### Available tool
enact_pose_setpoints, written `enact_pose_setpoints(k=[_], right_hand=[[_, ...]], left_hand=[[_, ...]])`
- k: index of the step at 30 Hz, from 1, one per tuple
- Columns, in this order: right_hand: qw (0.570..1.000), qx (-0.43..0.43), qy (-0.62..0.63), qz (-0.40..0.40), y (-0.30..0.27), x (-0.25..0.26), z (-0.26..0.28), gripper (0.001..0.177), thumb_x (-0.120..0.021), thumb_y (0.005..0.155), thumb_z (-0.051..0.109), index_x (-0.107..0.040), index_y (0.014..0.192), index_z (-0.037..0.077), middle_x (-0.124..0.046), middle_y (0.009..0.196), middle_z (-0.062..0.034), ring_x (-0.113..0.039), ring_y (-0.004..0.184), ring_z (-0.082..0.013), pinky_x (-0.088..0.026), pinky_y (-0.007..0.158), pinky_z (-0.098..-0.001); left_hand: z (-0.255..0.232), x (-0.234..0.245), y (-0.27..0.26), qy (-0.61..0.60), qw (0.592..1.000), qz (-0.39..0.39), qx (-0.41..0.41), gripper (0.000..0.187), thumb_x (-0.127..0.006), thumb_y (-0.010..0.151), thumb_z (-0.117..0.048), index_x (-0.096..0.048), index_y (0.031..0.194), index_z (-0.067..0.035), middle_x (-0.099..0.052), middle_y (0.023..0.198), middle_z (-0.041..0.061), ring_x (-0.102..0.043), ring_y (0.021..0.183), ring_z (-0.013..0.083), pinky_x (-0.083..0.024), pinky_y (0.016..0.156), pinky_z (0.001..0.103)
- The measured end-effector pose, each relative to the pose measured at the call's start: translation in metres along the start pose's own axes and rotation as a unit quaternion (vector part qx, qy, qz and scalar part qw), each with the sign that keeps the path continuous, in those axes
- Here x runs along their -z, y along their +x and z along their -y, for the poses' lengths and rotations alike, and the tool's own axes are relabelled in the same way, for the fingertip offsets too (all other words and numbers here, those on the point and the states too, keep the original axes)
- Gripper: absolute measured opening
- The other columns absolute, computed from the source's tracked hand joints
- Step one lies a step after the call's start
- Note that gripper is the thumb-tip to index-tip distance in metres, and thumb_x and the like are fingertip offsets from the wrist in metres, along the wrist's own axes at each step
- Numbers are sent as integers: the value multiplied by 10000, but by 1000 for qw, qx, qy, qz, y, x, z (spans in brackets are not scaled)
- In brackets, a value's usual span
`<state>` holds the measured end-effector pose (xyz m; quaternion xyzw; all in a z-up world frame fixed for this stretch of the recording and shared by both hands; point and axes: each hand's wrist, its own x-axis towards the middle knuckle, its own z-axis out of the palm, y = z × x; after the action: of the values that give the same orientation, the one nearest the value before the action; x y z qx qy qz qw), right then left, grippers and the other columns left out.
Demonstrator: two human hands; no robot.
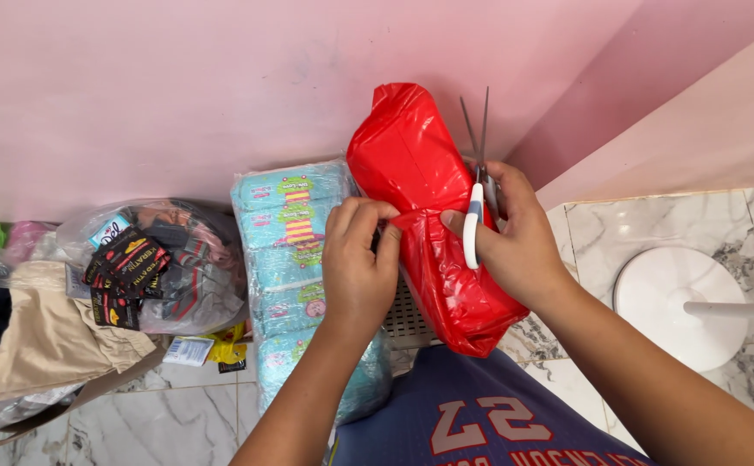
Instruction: The person uses scissors to cut open a red plastic shipping bag and removes multiple packs of paper towels. The person then continues cutting the bag to access additional items inside.
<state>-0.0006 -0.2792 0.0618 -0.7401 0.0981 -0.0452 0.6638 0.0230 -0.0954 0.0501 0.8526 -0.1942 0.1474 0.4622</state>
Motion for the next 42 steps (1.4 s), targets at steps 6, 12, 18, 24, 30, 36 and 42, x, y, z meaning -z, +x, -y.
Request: enact_pose_setpoints(k=[6, 12, 18, 24, 30, 36, 42], right_hand=[[998, 10, -43, -38, -6, 14, 4, 572, -775, 884, 138, -509, 1379, 27, -662, 1149, -56, -646, 1024, -120, -551, 890, -281], [997, -40, 17, -58, -21, 33, 5, 574, -777, 867, 156, -543, 1377, 32, -640, 973, -33, -567, 828, -98, -502, 715, -261], [999, -21, -34, -34, -22, 44, -14, 683, -807, 832, 146, -452, 1396, -1, -614, 1180, -51, -610, 1064, -108, -535, 909, -274], [1000, -22, 6, 12, -16, 51, -20, 676, -807, 840, 133, -458, 1401, -9, -613, 1189, -87, -612, 1071, -131, -542, 929, -293], [999, -32, -12, 13, -18, 46, -16, 701, -812, 824, 121, -452, 1414, 2, -640, 1124, -78, -622, 1012, -135, -554, 862, -286], [997, -23, -77, -6, -24, 41, -9, 681, -841, 795, 155, -519, 1377, 10, -650, 1100, -60, -635, 967, -116, -557, 826, -274], [970, 68, -223, -66, -47, 37, 5, 633, -869, 776, 162, -606, 1326, -6, -556, 1108, -77, -592, 898, -131, -533, 782, -275]], left_hand=[[-20, 1, 16, -93, 994, 10, 52, 52, -642, 948, -2, -643, 999, 9, -653, 950, 108, -650, 830, 211, -523, 748, 311], [-42, -5, 32, -187, 976, 64, 96, 44, -633, 1000, -51, -636, 981, -11, -678, 848, 24, -597, 722, 65, -514, 668, 238], [-27, -38, 34, -271, 943, 102, 161, 45, -647, 1007, -51, -641, 975, -20, -644, 861, -6, -562, 798, 42, -500, 746, 222], [-36, -40, 23, -137, 981, 44, 131, 136, -714, 967, -110, -705, 1077, -30, -666, 987, 65, -667, 873, 153, -551, 807, 284], [-55, -23, 13, 58, 995, 71, -36, 522, -813, 746, -141, -638, 1215, 5, -603, 1130, 164, -578, 1085, 352, -511, 942, 428], [-47, -23, 16, 136, 985, 105, 29, 261, -743, 759, -121, -691, 1001, -41, -653, 1023, 114, -625, 1015, 337, -526, 882, 449], [-35, -22, 15, 122, 986, 96, -60, 157, -706, 888, -118, -707, 1023, -39, -651, 1024, 127, -617, 999, 347, -528, 905, 466]])
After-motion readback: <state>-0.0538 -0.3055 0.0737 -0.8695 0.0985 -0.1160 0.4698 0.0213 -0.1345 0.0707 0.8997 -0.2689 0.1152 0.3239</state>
